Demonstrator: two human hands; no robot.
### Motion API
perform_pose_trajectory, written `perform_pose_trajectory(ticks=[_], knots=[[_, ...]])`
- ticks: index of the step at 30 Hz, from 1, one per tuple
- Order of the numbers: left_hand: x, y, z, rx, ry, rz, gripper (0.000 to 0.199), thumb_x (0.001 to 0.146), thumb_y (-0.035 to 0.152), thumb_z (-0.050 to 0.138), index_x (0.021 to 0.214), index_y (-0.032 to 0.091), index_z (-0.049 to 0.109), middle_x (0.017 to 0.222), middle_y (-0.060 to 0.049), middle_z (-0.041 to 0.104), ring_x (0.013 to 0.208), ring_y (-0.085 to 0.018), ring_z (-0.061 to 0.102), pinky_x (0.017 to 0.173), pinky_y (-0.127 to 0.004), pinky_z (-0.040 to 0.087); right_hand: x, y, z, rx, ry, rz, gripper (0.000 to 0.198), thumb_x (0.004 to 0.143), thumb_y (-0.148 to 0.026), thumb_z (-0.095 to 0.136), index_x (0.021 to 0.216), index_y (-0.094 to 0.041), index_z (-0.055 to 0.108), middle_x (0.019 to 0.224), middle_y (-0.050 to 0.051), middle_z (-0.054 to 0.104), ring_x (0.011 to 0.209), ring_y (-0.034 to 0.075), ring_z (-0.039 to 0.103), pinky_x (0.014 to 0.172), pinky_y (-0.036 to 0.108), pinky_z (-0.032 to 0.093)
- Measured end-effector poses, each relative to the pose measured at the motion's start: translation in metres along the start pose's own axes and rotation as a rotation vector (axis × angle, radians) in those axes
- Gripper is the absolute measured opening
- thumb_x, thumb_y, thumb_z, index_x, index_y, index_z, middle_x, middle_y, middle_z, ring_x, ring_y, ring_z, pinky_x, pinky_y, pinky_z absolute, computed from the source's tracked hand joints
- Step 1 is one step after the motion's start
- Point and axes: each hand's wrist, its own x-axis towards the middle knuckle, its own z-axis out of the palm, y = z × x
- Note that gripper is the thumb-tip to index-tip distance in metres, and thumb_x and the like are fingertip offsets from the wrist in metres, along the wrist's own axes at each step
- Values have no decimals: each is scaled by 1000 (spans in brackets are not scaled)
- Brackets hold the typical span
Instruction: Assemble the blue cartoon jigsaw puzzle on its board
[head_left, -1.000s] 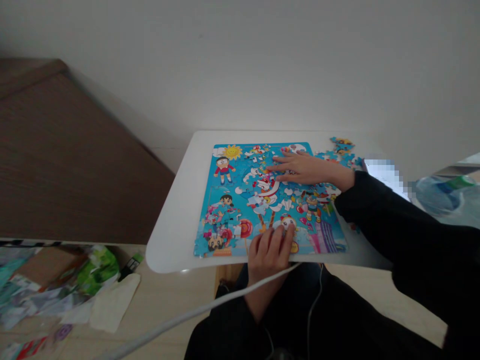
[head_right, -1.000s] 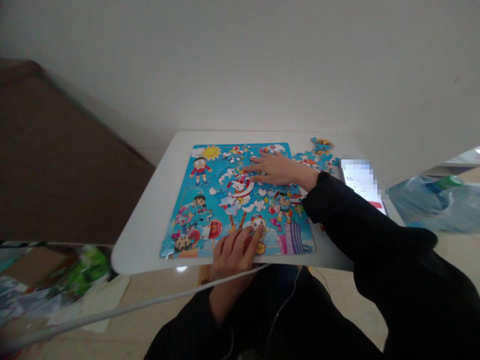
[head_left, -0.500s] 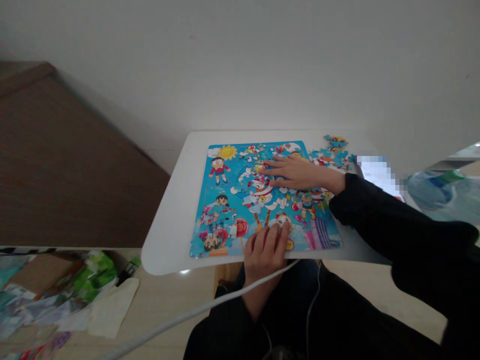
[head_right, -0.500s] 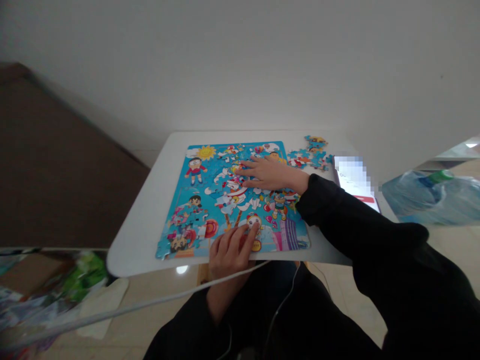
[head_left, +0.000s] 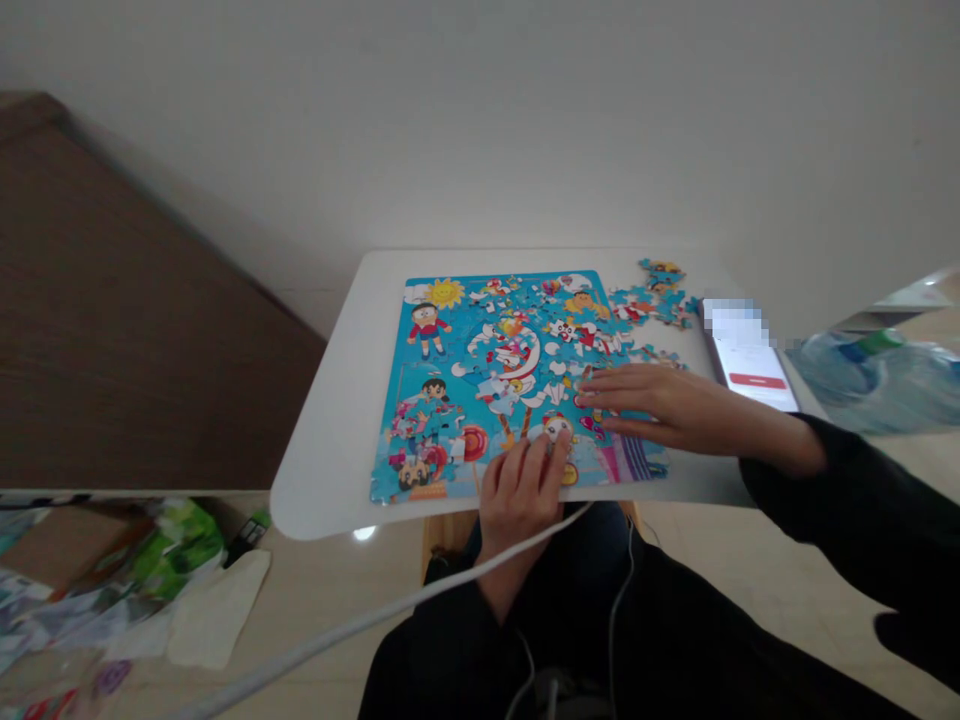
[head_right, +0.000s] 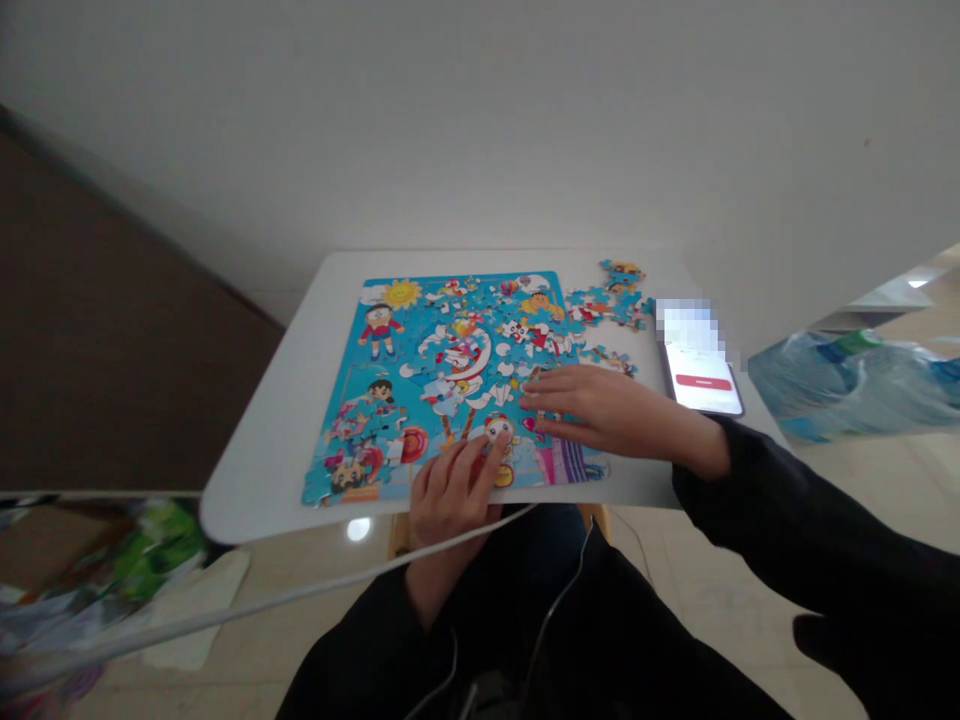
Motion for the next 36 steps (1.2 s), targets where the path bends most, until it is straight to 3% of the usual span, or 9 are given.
perform_pose_trajectory(ticks=[6,14,23,27,31,36], knots=[[1,0,-2,0,0,13,39,87,18,51,124,22,62,108,-3,70,101,-19,59,88,-33,40,-32,-27,26,-10,58,44,41,94,-30,46,134,-27,52,139,3,52,130,20,45,109,43,39],[-1,1,4,11,45,-1,36,87,20,52,122,23,63,108,-3,70,101,-19,58,88,-33,41,-47,-41,55,-182,158,107,48,95,-27,45,142,-23,40,146,4,43,138,21,33,111,45,34],[3,0,-3,10,-4,10,38,84,19,57,121,22,63,102,-2,72,95,-18,60,87,-31,42,-53,-53,77,-298,242,164,51,95,-25,45,145,-19,34,147,5,42,139,21,31,109,48,36],[0,-1,-3,8,-45,18,44,84,22,60,128,21,58,106,-4,71,96,-18,61,89,-31,43,-54,-54,74,-305,238,169,48,95,-26,44,142,-17,38,146,5,43,138,21,33,107,48,38],[-3,-1,-2,16,-73,14,47,84,21,61,131,22,55,109,-4,70,98,-18,61,91,-31,42,-49,-47,56,-263,216,186,47,97,-31,40,141,-17,41,143,5,48,133,19,41,105,42,42],[-1,-2,-2,14,-44,16,43,84,19,59,127,23,59,107,-3,71,96,-18,61,90,-32,41,-17,-34,32,-314,205,162,49,98,-38,31,137,-12,48,141,10,50,131,25,44,106,47,39]])
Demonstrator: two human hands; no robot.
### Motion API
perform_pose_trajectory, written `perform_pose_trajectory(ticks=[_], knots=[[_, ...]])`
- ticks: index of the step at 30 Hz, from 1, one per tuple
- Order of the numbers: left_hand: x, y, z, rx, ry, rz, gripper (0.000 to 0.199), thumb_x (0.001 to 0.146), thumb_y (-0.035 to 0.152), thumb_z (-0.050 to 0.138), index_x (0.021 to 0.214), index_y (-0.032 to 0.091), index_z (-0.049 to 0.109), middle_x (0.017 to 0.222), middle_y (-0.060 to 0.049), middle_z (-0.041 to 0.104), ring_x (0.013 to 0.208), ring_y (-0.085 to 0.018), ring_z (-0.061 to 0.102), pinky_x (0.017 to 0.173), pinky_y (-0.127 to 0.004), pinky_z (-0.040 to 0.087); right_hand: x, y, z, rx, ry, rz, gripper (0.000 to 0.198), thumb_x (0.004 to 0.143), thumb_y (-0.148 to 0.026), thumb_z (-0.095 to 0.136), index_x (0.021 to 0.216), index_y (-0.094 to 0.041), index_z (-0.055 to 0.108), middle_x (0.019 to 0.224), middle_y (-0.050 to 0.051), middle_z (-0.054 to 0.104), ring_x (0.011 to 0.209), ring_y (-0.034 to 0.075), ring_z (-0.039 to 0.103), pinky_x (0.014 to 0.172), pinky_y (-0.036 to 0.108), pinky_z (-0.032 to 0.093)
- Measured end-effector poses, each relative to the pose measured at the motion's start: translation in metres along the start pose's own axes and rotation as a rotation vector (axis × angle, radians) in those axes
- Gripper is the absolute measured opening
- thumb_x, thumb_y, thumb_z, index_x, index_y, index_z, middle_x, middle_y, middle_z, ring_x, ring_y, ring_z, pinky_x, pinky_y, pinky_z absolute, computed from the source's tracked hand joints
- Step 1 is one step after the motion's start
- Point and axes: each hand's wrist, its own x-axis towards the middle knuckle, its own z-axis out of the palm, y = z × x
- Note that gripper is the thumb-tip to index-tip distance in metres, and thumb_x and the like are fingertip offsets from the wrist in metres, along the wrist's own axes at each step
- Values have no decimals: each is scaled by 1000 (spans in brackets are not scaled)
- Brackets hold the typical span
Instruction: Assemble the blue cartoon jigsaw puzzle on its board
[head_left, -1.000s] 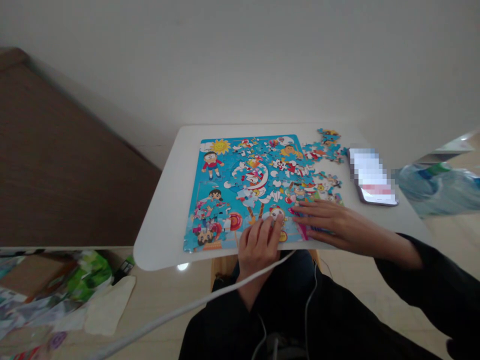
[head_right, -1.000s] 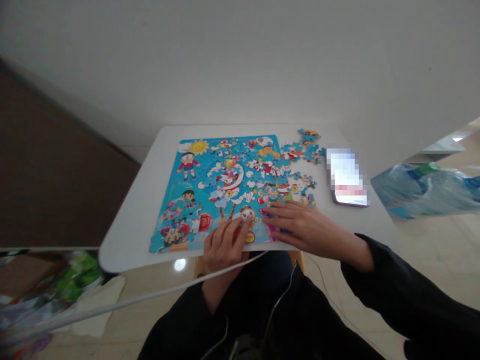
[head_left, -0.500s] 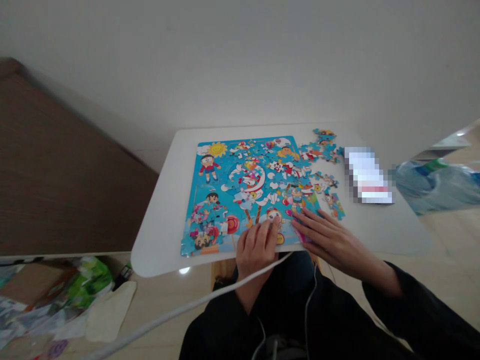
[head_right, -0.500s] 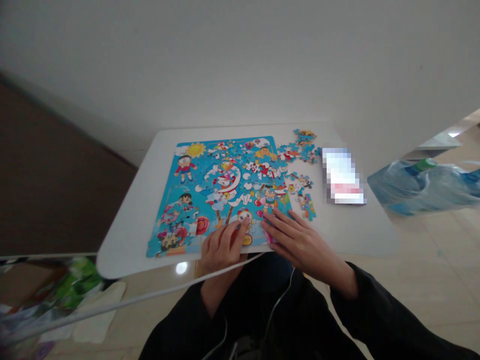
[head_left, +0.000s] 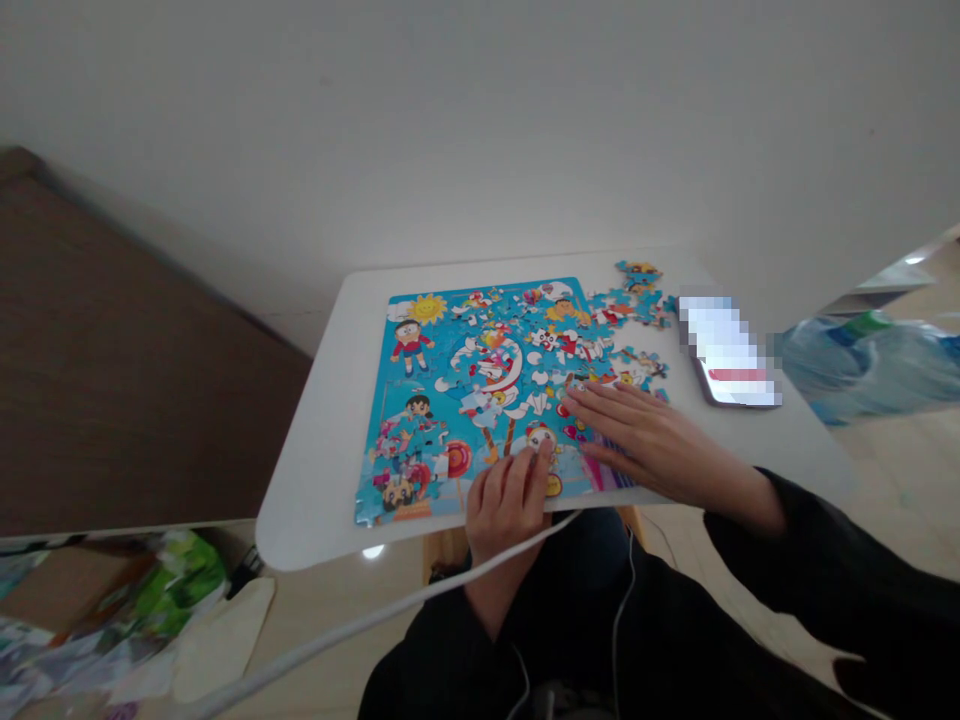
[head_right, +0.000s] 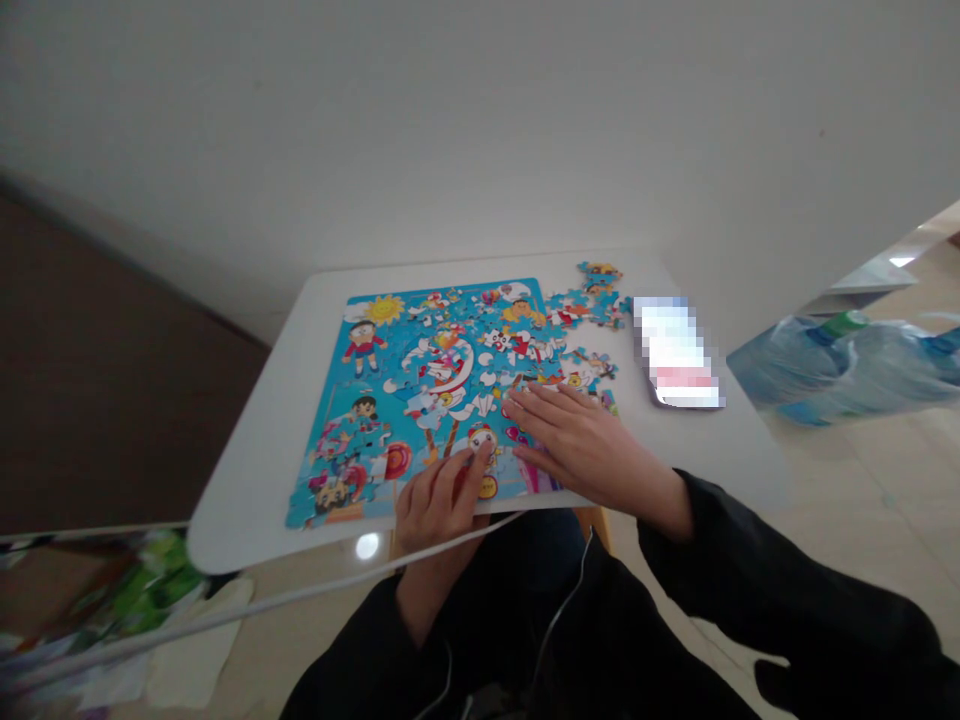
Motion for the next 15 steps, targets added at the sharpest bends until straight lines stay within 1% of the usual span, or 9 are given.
perform_pose_trajectory(ticks=[3,7,10,12,15], knots=[[1,0,-1,2,-6,8,42,82,18,60,125,22,61,106,-3,71,96,-18,60,88,-31,41,28,5,4,-32,-29,-28,54,98,-44,28,135,-10,50,139,13,51,129,30,45,105,52,38],[1,0,-2,13,-28,3,42,81,21,62,124,23,62,108,-3,70,98,-19,59,86,-32,41,56,5,17,-36,-74,-55,58,97,-48,27,136,-10,49,141,13,48,132,31,41,105,55,35],[0,1,-1,13,-22,-5,42,81,28,64,123,23,62,108,-4,70,98,-20,58,85,-33,41,66,2,25,-8,-72,-84,62,97,-51,24,140,-11,43,146,11,42,134,31,38,107,54,32],[0,1,-1,12,-27,-7,42,82,31,64,123,23,62,108,-4,70,99,-20,58,84,-33,41,70,4,26,15,-53,-92,62,97,-52,23,142,-13,40,147,10,41,135,30,37,108,54,30],[0,0,-1,17,-44,-3,44,82,29,63,126,23,60,108,-3,70,99,-19,58,85,-32,41,71,19,20,26,17,-21,58,98,-48,24,140,-14,43,144,10,46,134,29,39,108,54,28]])
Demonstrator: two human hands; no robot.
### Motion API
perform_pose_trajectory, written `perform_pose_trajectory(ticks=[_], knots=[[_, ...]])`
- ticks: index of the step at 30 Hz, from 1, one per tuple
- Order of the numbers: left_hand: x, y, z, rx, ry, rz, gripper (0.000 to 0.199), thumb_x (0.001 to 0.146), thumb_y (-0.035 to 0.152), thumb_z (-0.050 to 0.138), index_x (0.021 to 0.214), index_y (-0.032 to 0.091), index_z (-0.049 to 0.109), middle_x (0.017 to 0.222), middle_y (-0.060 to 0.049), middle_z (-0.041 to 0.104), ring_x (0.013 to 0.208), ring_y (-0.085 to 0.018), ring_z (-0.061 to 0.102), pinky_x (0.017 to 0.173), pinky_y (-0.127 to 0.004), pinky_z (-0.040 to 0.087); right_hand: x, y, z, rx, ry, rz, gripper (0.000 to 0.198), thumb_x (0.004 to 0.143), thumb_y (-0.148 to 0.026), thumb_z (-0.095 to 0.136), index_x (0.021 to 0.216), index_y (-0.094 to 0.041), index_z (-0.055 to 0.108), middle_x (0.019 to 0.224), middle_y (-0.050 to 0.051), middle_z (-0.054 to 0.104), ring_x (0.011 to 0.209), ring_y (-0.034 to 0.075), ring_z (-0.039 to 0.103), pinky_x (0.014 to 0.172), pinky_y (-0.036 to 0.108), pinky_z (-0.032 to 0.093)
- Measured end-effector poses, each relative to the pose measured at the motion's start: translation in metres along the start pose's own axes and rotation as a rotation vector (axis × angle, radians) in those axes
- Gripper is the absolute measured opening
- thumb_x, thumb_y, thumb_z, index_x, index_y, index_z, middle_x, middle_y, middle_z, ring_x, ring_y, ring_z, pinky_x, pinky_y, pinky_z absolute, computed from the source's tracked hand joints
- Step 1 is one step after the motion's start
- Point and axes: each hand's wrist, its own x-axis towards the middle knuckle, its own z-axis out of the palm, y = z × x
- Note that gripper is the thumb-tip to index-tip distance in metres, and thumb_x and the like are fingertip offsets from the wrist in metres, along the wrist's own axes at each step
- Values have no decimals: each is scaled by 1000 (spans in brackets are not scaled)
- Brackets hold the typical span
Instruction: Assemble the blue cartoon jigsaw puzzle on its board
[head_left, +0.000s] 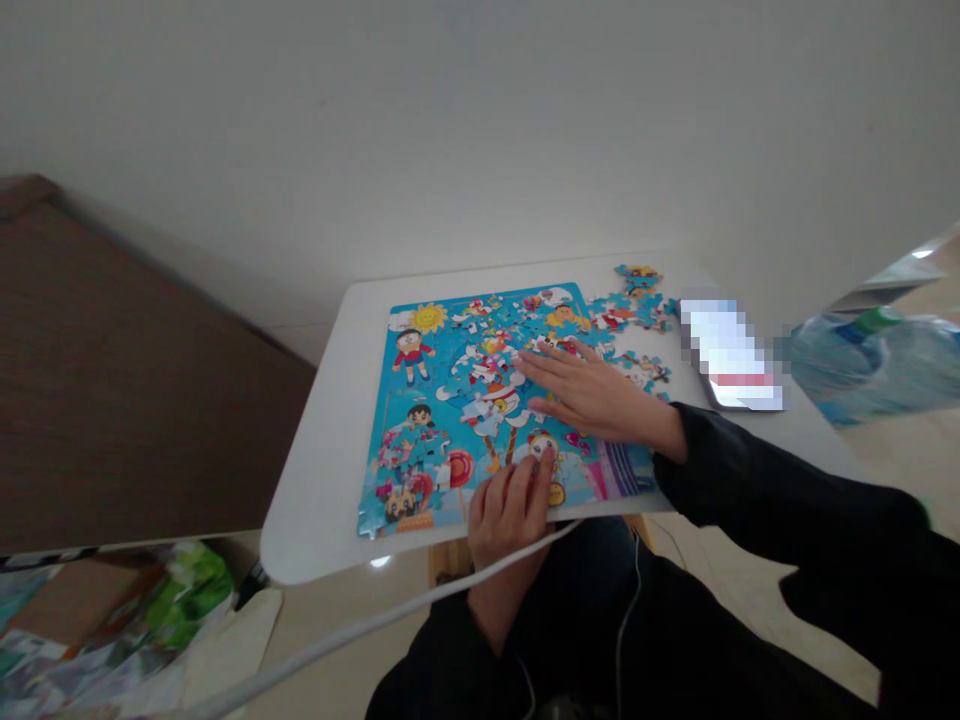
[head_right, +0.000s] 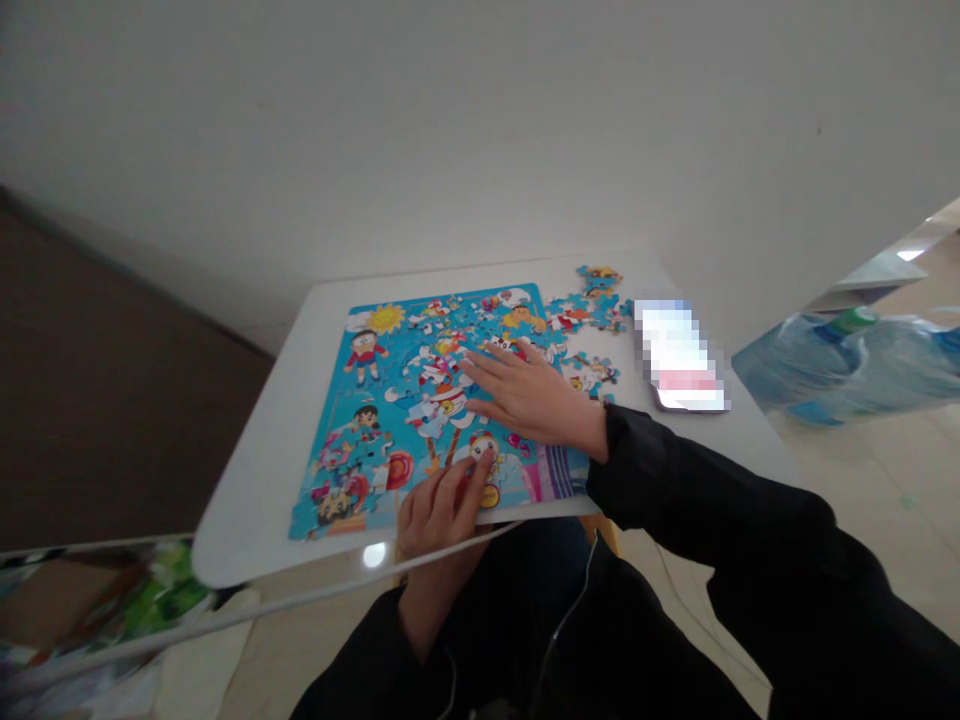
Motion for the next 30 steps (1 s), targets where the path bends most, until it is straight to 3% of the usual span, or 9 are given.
perform_pose_trajectory(ticks=[4,7,11,14,19,25,30], knots=[[-1,-1,0,-2,3,3,45,82,26,64,127,24,59,108,-3,70,97,-19,58,86,-31,40,-4,38,-16,30,113,199,46,99,-38,28,121,-15,62,120,10,66,113,25,58,97,45,41],[-1,-1,0,5,2,7,43,82,24,63,125,24,61,107,-3,70,97,-19,58,86,-31,41,-9,62,-25,44,156,292,42,97,-35,34,110,-14,68,108,11,71,100,24,63,87,40,46],[0,-1,1,21,35,16,36,84,28,61,120,23,65,106,-4,71,96,-19,58,85,-32,41,-17,76,-32,32,118,381,32,91,-36,45,98,-21,72,88,5,73,80,19,65,69,32,46],[1,-2,1,22,44,24,37,84,33,62,119,23,65,104,-5,71,95,-20,58,85,-32,41,-19,77,-35,81,4,379,25,85,-39,55,91,-24,73,73,0,70,63,14,61,57,26,40],[0,-2,1,11,22,21,40,82,33,65,121,23,64,106,-4,70,97,-20,57,86,-32,41,-13,68,-28,93,-128,248,30,89,-39,50,91,-21,74,86,4,71,75,16,61,65,28,40],[-1,-3,1,1,23,35,38,87,35,59,123,22,63,107,-5,70,98,-21,57,85,-33,40,-8,56,-15,169,-112,105,39,95,-42,40,110,-23,71,94,8,63,88,19,57,75,31,41],[0,-4,1,5,13,35,38,88,35,56,123,21,62,107,-6,70,97,-21,57,83,-34,41,-8,60,-19,206,13,175,42,97,-39,36,121,-20,65,96,9,64,87,19,56,75,31,40]])
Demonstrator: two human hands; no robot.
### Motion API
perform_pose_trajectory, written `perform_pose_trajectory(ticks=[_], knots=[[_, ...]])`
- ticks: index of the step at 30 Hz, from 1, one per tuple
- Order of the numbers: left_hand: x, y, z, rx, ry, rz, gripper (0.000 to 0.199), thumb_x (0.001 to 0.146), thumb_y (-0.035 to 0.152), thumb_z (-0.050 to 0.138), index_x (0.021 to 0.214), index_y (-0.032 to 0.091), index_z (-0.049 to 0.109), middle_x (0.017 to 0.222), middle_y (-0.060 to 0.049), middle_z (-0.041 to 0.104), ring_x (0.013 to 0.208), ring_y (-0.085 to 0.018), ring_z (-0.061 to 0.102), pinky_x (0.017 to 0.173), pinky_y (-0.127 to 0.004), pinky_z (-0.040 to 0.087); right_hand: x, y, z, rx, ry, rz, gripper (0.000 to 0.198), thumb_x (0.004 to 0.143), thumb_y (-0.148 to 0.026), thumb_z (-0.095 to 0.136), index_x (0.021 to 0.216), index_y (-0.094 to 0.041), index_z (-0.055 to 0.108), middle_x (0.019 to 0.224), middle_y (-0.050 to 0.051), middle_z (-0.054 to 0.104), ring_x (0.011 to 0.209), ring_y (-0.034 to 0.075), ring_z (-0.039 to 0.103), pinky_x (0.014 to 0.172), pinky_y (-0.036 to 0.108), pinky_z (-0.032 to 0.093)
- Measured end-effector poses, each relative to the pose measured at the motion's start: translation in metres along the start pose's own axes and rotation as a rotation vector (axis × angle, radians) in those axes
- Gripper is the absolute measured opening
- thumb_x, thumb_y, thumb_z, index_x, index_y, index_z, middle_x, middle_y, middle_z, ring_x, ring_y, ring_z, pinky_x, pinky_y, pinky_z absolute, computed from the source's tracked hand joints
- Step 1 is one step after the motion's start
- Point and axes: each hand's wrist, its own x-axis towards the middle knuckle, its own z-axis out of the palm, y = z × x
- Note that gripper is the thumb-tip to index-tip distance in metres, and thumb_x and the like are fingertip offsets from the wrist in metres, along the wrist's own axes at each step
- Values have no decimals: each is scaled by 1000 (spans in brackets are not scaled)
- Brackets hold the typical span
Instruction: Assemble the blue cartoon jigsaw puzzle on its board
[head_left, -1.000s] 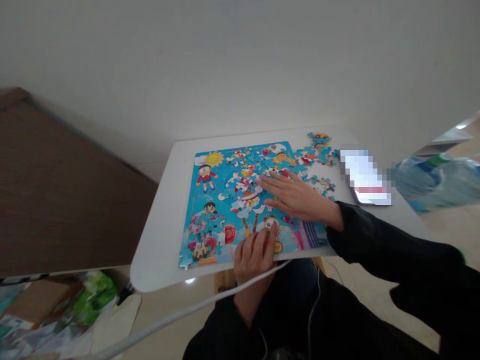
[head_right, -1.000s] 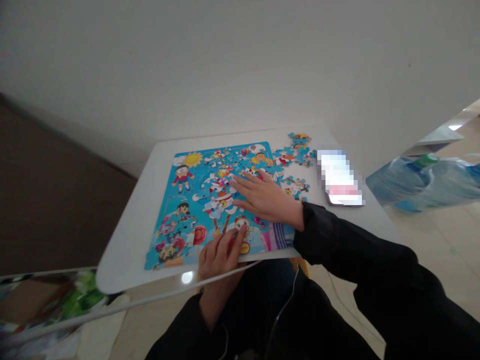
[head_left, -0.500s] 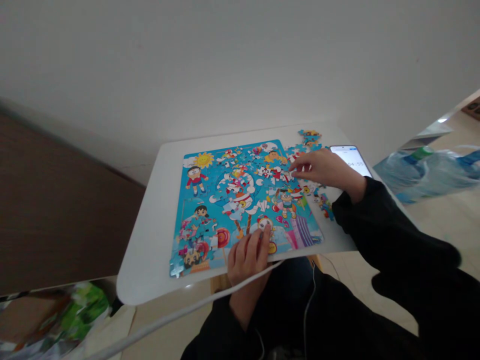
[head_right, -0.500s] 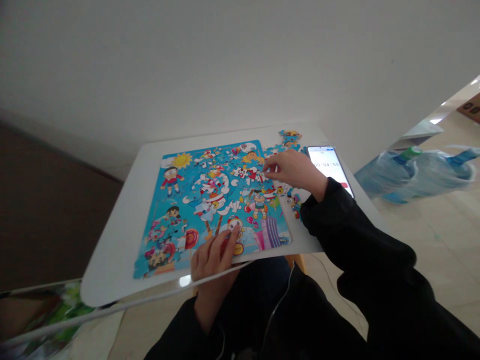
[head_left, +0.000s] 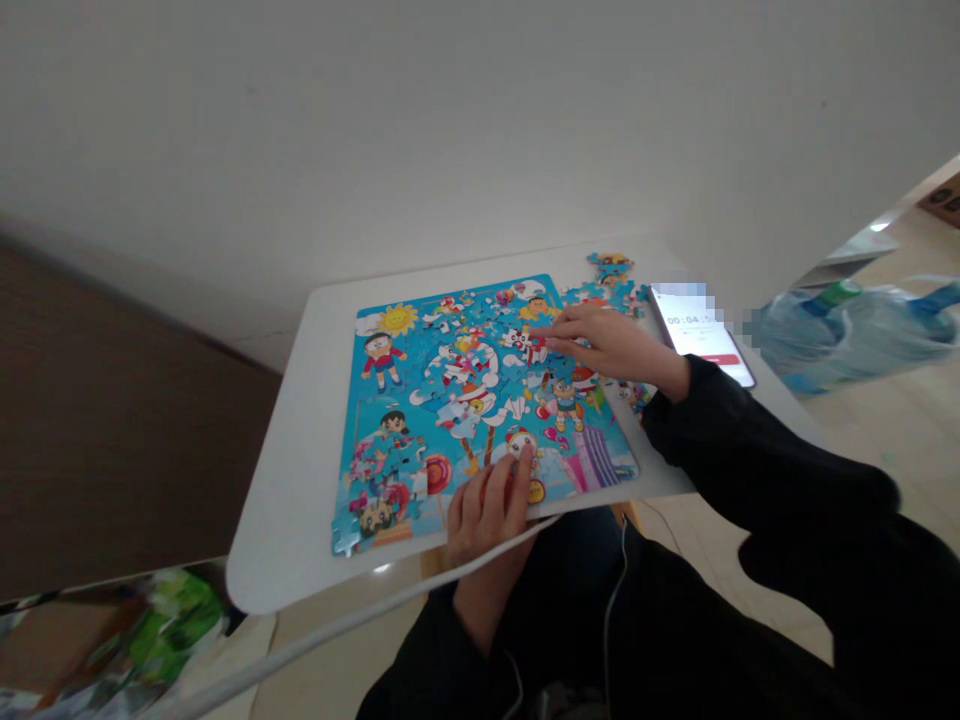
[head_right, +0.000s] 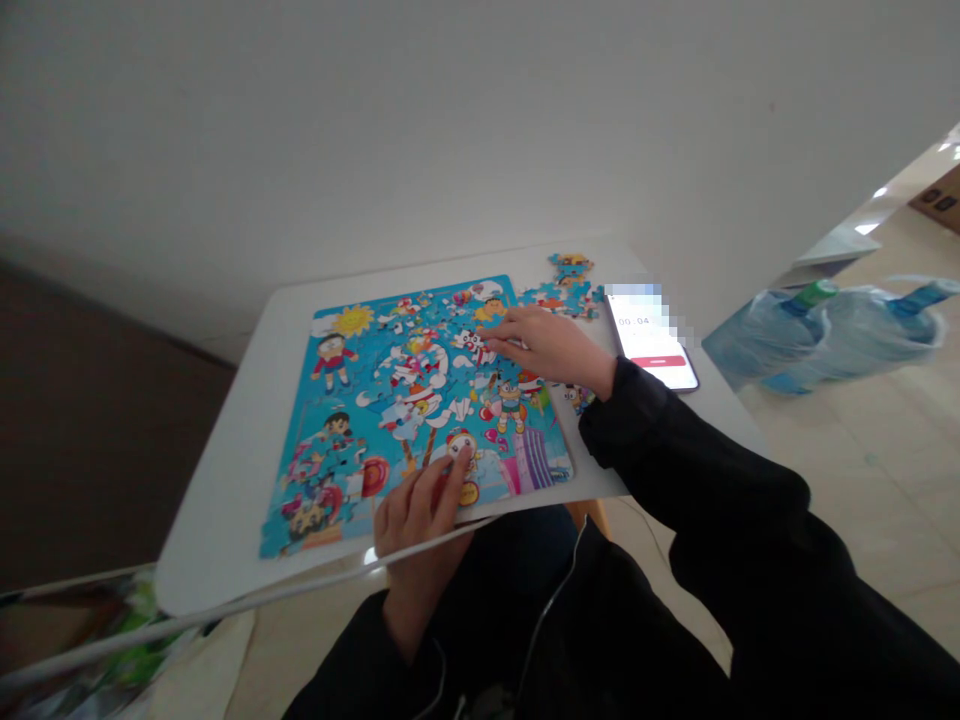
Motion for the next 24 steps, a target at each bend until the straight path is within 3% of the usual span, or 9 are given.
perform_pose_trajectory(ticks=[4,11,19,24], knots=[[0,1,0,-8,-2,2,35,89,31,54,122,21,63,108,-6,70,97,-21,58,84,-34,41,0,6,-2,-39,68,67,37,94,-37,42,111,-17,69,95,9,68,87,19,58,78,32,42],[0,1,0,-1,17,-15,40,87,25,56,127,24,59,107,-5,70,98,-20,58,85,-32,41,0,4,14,-62,6,21,34,88,-37,53,116,-21,67,110,7,69,101,22,59,86,35,43],[-1,1,0,-5,14,-13,43,87,35,59,128,23,58,108,-6,69,99,-21,57,86,-33,40,4,-5,13,31,7,49,34,90,-36,51,112,-18,69,101,7,71,91,20,63,77,31,44],[0,2,1,4,19,-14,42,87,27,58,128,25,58,107,-5,70,99,-20,58,86,-32,41,2,-20,1,92,-19,2,35,94,-38,44,107,-19,71,92,5,73,78,15,64,69,27,44]])
